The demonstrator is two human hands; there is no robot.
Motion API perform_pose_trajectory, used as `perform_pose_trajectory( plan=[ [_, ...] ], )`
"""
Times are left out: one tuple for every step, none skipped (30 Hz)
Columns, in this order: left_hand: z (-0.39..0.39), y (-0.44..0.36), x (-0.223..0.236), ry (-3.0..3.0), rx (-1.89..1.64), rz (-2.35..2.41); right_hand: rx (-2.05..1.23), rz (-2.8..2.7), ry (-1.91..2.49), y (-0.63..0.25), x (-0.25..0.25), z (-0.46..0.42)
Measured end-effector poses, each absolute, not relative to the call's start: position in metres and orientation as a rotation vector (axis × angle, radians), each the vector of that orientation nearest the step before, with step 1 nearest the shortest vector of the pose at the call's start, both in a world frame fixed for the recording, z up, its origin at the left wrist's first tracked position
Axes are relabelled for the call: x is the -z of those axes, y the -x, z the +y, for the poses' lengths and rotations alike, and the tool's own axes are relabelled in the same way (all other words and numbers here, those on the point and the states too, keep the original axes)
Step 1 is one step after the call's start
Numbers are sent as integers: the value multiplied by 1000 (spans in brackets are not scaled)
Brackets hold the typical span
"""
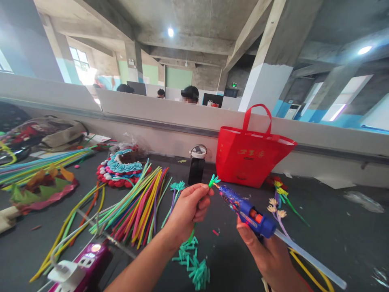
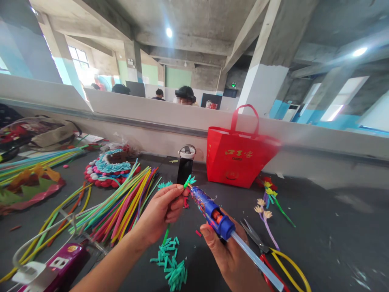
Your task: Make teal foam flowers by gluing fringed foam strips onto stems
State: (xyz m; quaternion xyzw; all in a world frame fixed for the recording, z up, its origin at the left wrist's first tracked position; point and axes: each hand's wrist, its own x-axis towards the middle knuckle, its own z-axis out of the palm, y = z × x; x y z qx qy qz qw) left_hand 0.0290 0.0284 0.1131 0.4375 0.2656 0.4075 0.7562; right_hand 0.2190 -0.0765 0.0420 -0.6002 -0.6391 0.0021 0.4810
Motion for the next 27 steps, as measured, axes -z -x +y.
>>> perform_pose_trajectory(
  plan=[
    [29, -29, -113, -949, -884, 577, 2, -1557, 1463, -219, -42, -76],
    [29, -29, -113, -943, -882, 574, 20, -1556, 1463, -219, -43, -76],
    [29, -29, -113, -937, -878, 571, 40, -1557, 1467, -219, -43, -76],
    [30, -29, -113, -930, -876, 566, 61, -1557, 1471, -219, -42, -76],
    [30, -29, -113, -925, -873, 561, 71, -1560, 1475, -220, -42, -75],
    [30, -29, -114, -921, -870, 559, 66, -1564, 1481, -220, -42, -75],
    [30, -29, -114, -918, -868, 557, 53, -1569, 1483, -220, -42, -75],
    [30, -29, -114, -916, -865, 556, 39, -1574, 1485, -219, -42, -75],
    [30, -28, -114, -913, -862, 555, 25, -1577, 1486, -219, -42, -75],
    [31, -28, -113, -910, -858, 554, 10, -1578, 1487, -219, -42, -75],
    [31, -28, -113, -906, -854, 552, -7, -1573, 1488, -219, -42, -75],
    [31, -27, -113, -903, -851, 551, -24, -1561, 1489, -218, -42, -76],
    [31, -27, -113, -901, -847, 549, -44, -1552, 1489, -218, -42, -76],
    [31, -27, -113, -901, -844, 547, -61, -1541, 1485, -218, -41, -76],
    [31, -27, -112, -903, -840, 544, -76, -1532, 1481, -219, -41, -76],
    [31, -27, -112, -906, -837, 540, -85, -1529, 1476, -219, -41, -76],
    [31, -27, -112, -907, -836, 538, -99, -1527, 1472, -219, -41, -76],
    [31, -27, -112, -908, -835, 537, -119, -1521, 1464, -218, -41, -76],
    [31, -27, -112, -909, -835, 538, -141, -1516, 1456, -218, -43, -76],
    [31, -27, -112, -909, -836, 540, -163, -1505, 1445, -217, -45, -76],
    [31, -27, -112, -909, -836, 543, -192, -1496, 1433, -216, -47, -76],
    [31, -27, -113, -910, -836, 545, -229, -1489, 1420, -215, -50, -76],
    [30, -27, -113, -913, -834, 545, -271, -1482, 1410, -214, -54, -76],
    [30, -26, -114, -915, -834, 546, -316, -1478, 1401, -213, -57, -76],
    [30, -26, -114, -917, -835, 546, -359, -1469, 1390, -212, -60, -76],
    [30, -26, -115, -920, -836, 547, -391, -1461, 1378, -210, -62, -76],
    [30, -26, -115, -921, -839, 549, -397, -1461, 1367, -209, -64, -75]
  ],
)
